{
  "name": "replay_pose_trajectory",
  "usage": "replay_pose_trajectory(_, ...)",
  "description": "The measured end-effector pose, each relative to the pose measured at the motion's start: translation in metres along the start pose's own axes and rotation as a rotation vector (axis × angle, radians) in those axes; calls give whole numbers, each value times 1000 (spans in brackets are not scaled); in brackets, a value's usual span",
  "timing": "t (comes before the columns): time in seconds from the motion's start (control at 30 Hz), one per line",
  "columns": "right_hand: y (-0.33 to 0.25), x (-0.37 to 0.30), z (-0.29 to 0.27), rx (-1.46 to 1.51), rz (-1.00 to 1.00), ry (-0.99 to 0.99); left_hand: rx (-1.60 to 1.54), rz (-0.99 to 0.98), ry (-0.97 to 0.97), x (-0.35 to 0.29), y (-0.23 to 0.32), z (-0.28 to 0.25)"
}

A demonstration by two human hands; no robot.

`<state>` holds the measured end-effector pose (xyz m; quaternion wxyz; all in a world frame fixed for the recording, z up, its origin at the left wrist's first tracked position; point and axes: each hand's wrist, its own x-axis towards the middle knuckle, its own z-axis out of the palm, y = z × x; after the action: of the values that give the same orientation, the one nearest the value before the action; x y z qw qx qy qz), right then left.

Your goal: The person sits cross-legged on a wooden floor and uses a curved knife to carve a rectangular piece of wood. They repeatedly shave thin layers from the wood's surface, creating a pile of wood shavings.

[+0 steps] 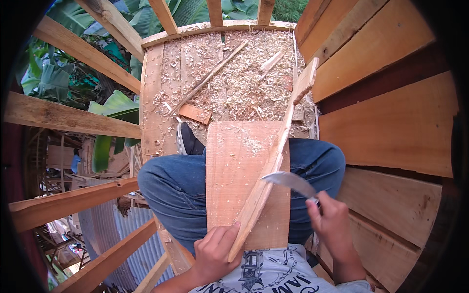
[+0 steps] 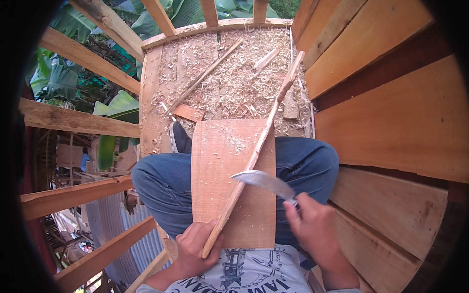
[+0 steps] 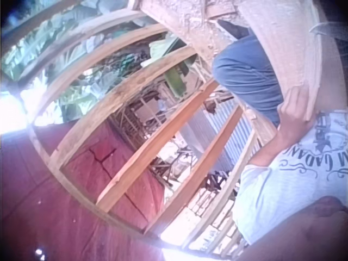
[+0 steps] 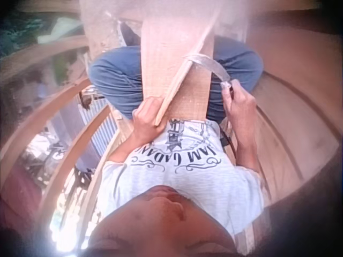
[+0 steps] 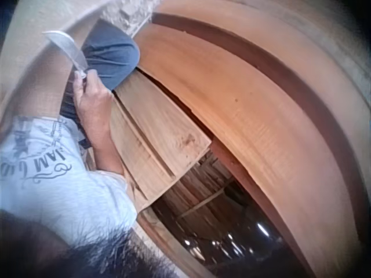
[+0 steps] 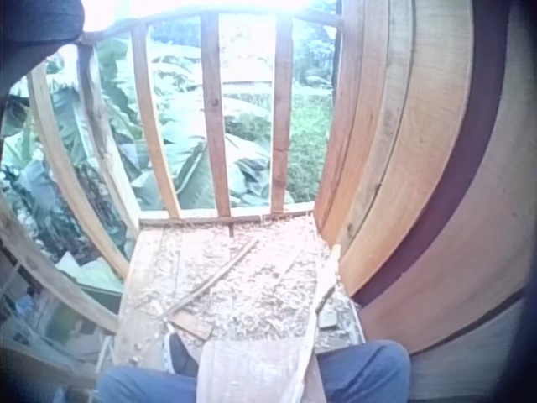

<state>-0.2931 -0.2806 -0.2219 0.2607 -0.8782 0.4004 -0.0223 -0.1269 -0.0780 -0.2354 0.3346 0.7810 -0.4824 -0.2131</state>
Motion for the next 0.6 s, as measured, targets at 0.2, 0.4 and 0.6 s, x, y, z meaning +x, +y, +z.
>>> replay_pose_trajectory(0.2,-18,-15,-9,200,-129,-198,20,-3,-27,2,2,2)
replay_pose_trajectory(0.4,-29,-11,10,170,-279,-257,35,35,-21,-6,-7,6)
replay_pose_trajectory(0.6,-19,-9,9,80,-282,-184,31,-1,-29,1,1,4)
